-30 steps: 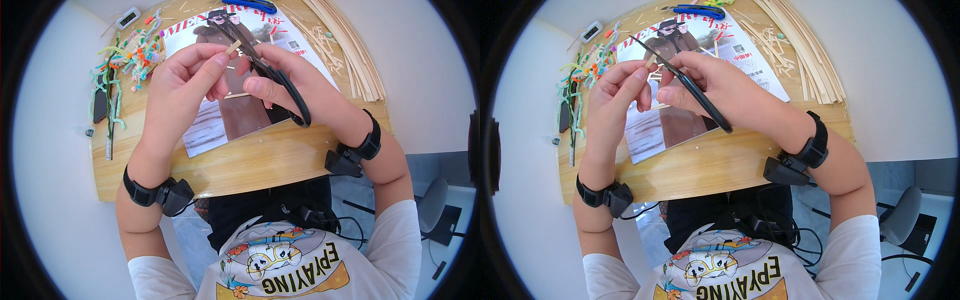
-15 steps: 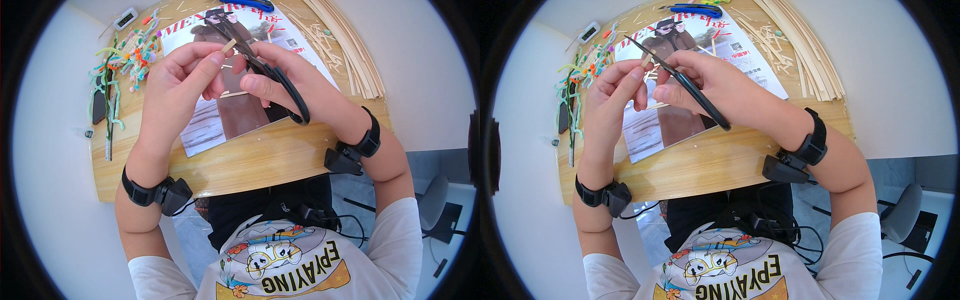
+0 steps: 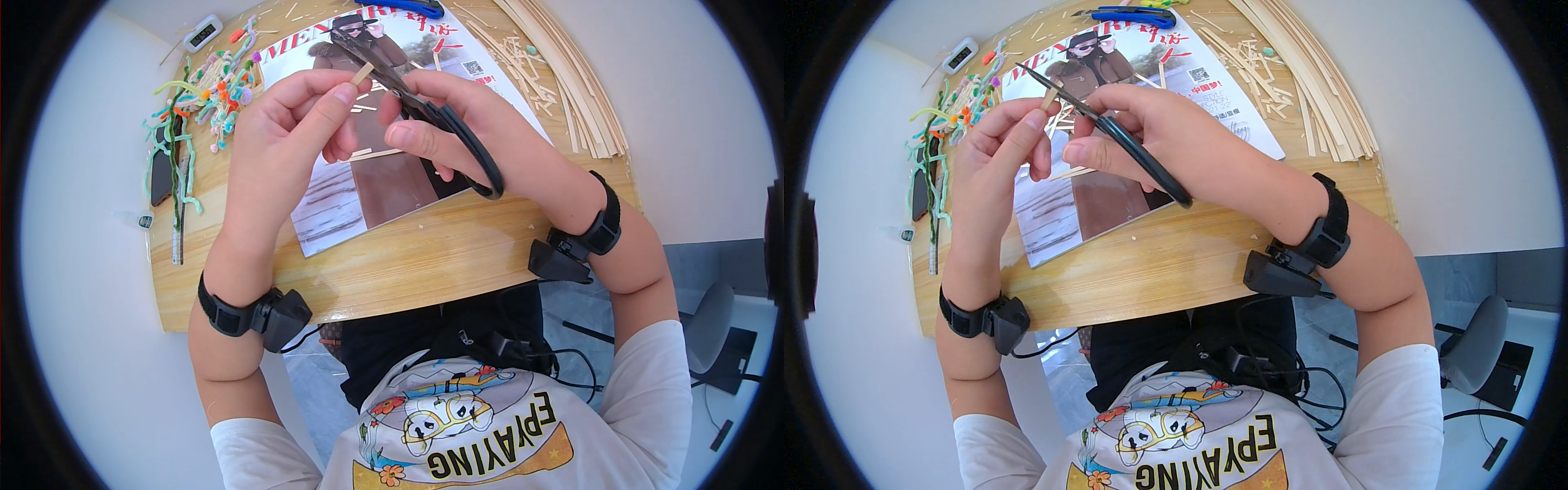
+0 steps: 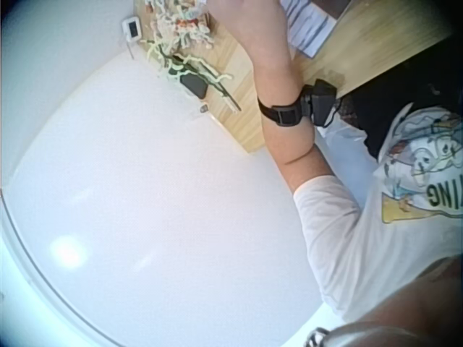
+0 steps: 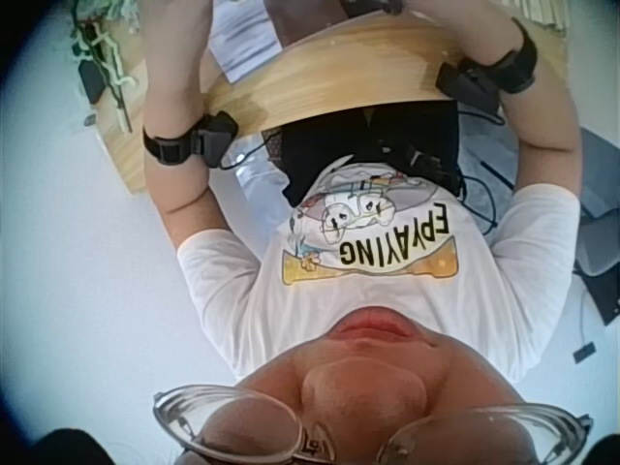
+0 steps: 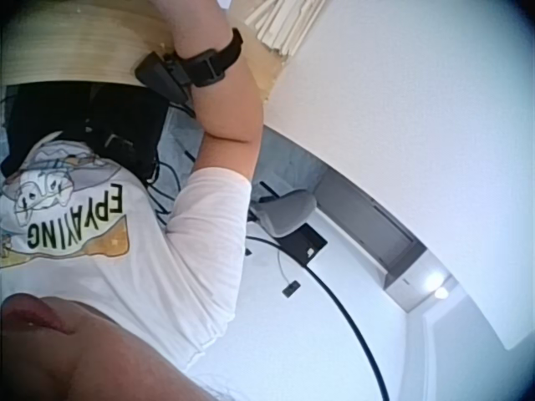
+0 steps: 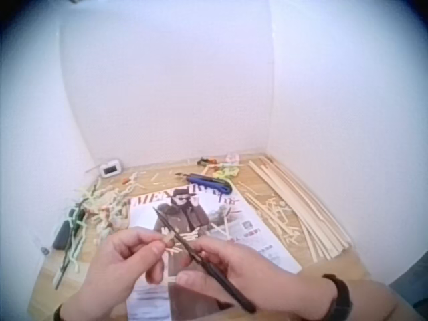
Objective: Cutting thin bamboo sticks into smaller pieces using scissors on a desk.
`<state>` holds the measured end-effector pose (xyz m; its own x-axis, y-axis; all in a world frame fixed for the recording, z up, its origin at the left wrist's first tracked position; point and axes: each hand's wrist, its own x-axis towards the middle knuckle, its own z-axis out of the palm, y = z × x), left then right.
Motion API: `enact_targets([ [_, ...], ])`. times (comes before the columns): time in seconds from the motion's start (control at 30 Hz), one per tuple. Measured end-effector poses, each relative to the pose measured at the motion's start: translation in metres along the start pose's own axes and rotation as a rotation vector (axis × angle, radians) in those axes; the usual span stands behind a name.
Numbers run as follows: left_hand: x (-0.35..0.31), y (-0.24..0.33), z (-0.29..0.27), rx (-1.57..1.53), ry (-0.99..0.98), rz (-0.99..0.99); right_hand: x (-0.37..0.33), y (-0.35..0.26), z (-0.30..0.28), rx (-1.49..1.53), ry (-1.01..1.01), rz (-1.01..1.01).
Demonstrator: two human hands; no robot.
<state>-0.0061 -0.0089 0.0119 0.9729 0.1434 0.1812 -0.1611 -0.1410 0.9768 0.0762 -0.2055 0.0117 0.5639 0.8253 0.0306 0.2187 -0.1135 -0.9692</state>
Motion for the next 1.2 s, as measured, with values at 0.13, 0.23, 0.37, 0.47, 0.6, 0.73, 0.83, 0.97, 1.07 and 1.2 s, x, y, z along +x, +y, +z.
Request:
enact_targets([
  [0.13, 0.002, -0.002, -0.003, -0.012, -0.013, 0.019, 0.0, 0.001, -0.001, -0.012, -0.003, -0.004],
  [0.23, 0.002, -0.001, -0.003, -0.001, -0.008, 0.005, -0.001, -0.002, -0.003, -0.055, 0.002, 0.009],
  [0.37, 0.003, -0.001, -0.005, -0.003, 0.002, 0.0, -0.002, -0.003, -0.004, -0.058, 0.003, 0.003],
  [0.47, 0.003, -0.002, -0.006, 0.003, 0.007, 0.005, -0.002, -0.003, -0.003, -0.036, 0.038, -0.018],
  [0.6, 0.004, -0.003, -0.006, 0.016, 0.008, 0.019, -0.004, -0.009, -0.002, -0.035, 0.048, 0.045],
  [0.73, 0.005, -0.004, -0.006, 0.03, 0.017, 0.023, -0.005, -0.011, 0.0, -0.007, 0.064, 0.076],
  [0.83, 0.005, -0.004, -0.007, 0.038, 0.016, 0.014, -0.004, -0.011, -0.001, -0.082, 0.048, 0.079],
  [0.97, 0.005, -0.003, -0.008, 0.075, 0.031, 0.002, 0.0, -0.008, -0.006, -0.064, 0.073, 0.129],
  [1.07, 0.006, -0.003, -0.008, 0.161, 0.033, -0.021, 0.006, 0.001, -0.014, 0.052, 0.251, -0.025],
  [1.2, 0.007, -0.019, -0.019, 0.679, -0.077, 0.059, 0.009, 0.007, -0.013, 0.236, 0.351, -0.092],
])
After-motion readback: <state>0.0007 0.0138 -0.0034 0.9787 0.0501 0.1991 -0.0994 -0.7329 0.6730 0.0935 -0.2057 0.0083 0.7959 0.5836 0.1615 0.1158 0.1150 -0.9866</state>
